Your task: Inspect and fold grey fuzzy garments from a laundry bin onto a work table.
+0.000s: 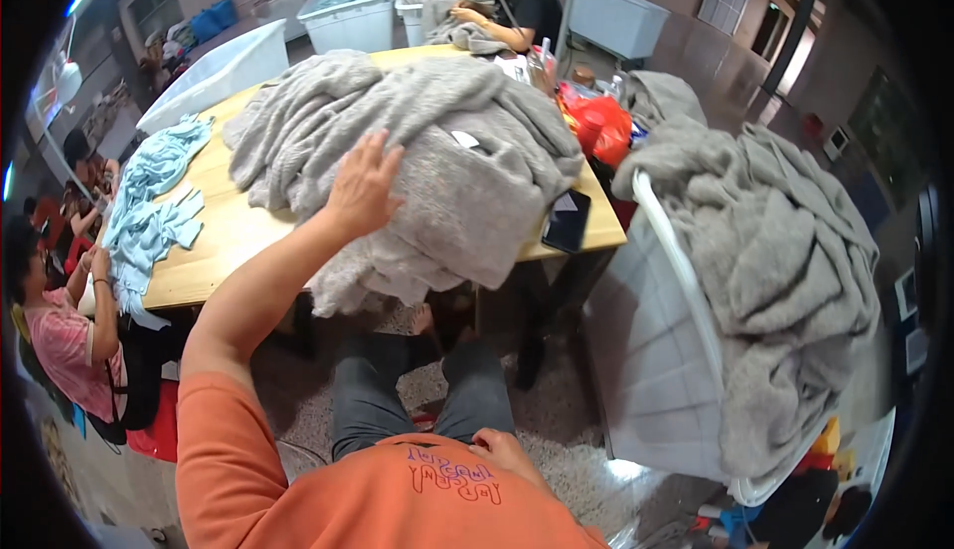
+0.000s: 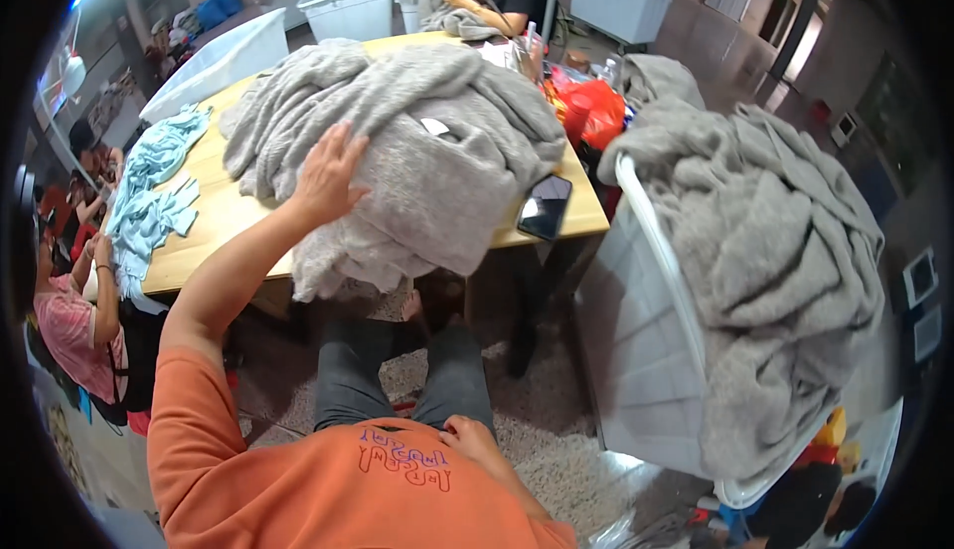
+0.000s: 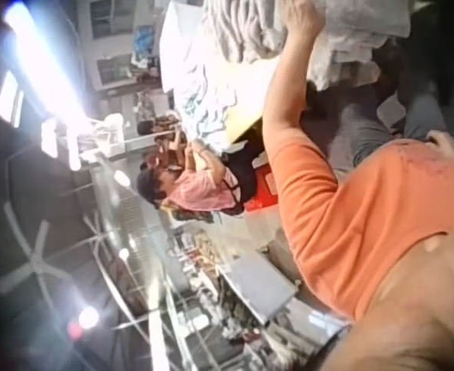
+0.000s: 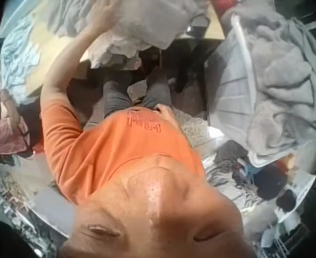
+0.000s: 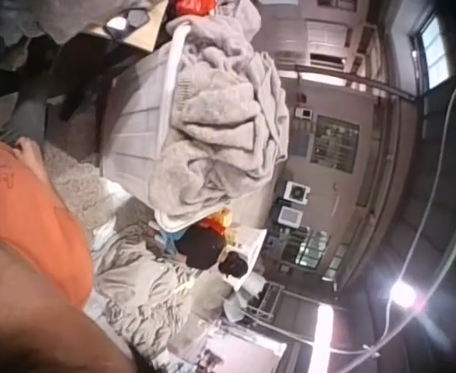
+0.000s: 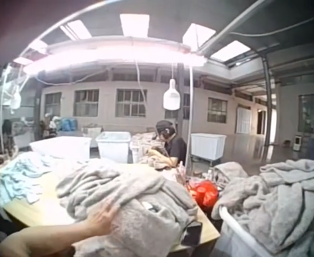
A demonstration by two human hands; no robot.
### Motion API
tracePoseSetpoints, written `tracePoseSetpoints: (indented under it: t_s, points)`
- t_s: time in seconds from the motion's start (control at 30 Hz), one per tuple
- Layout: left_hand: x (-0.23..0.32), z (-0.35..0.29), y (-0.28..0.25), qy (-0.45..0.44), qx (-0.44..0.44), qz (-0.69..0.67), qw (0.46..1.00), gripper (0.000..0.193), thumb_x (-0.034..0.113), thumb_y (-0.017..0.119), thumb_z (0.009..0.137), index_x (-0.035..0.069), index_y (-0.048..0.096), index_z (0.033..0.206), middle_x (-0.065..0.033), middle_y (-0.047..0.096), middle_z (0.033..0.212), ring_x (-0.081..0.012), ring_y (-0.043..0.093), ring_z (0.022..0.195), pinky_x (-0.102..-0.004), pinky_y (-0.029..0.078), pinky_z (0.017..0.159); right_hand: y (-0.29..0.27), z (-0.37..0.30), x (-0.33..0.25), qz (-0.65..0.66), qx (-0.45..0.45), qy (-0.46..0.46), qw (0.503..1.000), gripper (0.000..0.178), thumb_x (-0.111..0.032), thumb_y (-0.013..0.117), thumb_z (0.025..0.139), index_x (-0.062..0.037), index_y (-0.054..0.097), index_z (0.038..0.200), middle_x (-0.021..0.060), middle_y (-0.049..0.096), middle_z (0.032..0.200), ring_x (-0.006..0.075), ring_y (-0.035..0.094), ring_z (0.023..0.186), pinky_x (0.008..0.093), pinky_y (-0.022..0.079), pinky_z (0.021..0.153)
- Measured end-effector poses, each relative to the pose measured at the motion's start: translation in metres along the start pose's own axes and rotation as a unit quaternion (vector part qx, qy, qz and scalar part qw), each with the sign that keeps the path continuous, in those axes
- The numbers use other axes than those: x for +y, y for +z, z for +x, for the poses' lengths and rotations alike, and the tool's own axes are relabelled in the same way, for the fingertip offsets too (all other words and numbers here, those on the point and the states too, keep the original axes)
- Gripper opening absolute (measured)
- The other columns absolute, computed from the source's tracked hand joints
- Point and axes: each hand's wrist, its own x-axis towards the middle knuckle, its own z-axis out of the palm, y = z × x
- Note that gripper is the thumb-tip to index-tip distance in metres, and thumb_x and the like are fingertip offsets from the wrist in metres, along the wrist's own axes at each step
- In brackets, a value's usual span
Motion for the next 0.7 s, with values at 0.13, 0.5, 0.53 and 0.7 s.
tracePoseSetpoints:
  t_s: [0.13,0.5,0.53,0.7]
  points:
    - [-0.065,0.007,0.029,-0.094,0.030,-0.019,0.995,0.057,0.013,0.061,0.067,0.007,0.041,0.121,-0.0184,0.031,0.129,-0.0350,0.032,0.116,-0.0427,0.030,0.094,0.009,0.017,-0.010,-0.090,-0.033,0.006,0.995,0.027,-0.024,0.055,0.075,0.0003,0.057,0.087,0.0182,0.058,0.088,0.0338,0.055,0.084,0.0398,0.043,0.073]
    - [-0.190,0.080,-0.105,0.022,0.330,0.304,0.893,0.007,0.008,0.051,0.072,0.002,0.054,0.071,-0.0063,0.053,0.058,-0.0242,0.055,0.053,-0.0329,0.044,0.049,0.007,0.031,-0.025,-0.152,-0.085,0.021,0.985,0.029,-0.021,0.053,0.077,0.0015,0.055,0.095,0.0211,0.056,0.098,0.0348,0.053,0.092,0.0406,0.042,0.078]
    - [-0.188,0.078,-0.154,0.023,0.331,0.309,0.891,0.007,0.008,0.051,0.072,0.002,0.054,0.071,-0.0063,0.053,0.058,-0.0242,0.055,0.053,-0.0329,0.044,0.049,0.009,0.031,-0.026,-0.152,-0.085,0.015,0.985,0.029,-0.021,0.053,0.077,0.0015,0.055,0.095,0.0211,0.056,0.098,0.0348,0.053,0.092,0.0406,0.042,0.078]
    - [-0.098,0.040,-0.259,0.133,0.118,-0.571,0.802,0.025,0.017,0.051,0.080,-0.004,0.054,0.093,-0.0137,0.058,0.082,-0.0202,0.058,0.067,-0.0289,0.050,0.058,0.017,0.038,-0.021,-0.151,-0.106,-0.023,0.983,0.029,-0.021,0.052,0.076,0.0013,0.055,0.095,0.0213,0.055,0.098,0.0348,0.053,0.093,0.0411,0.042,0.078]
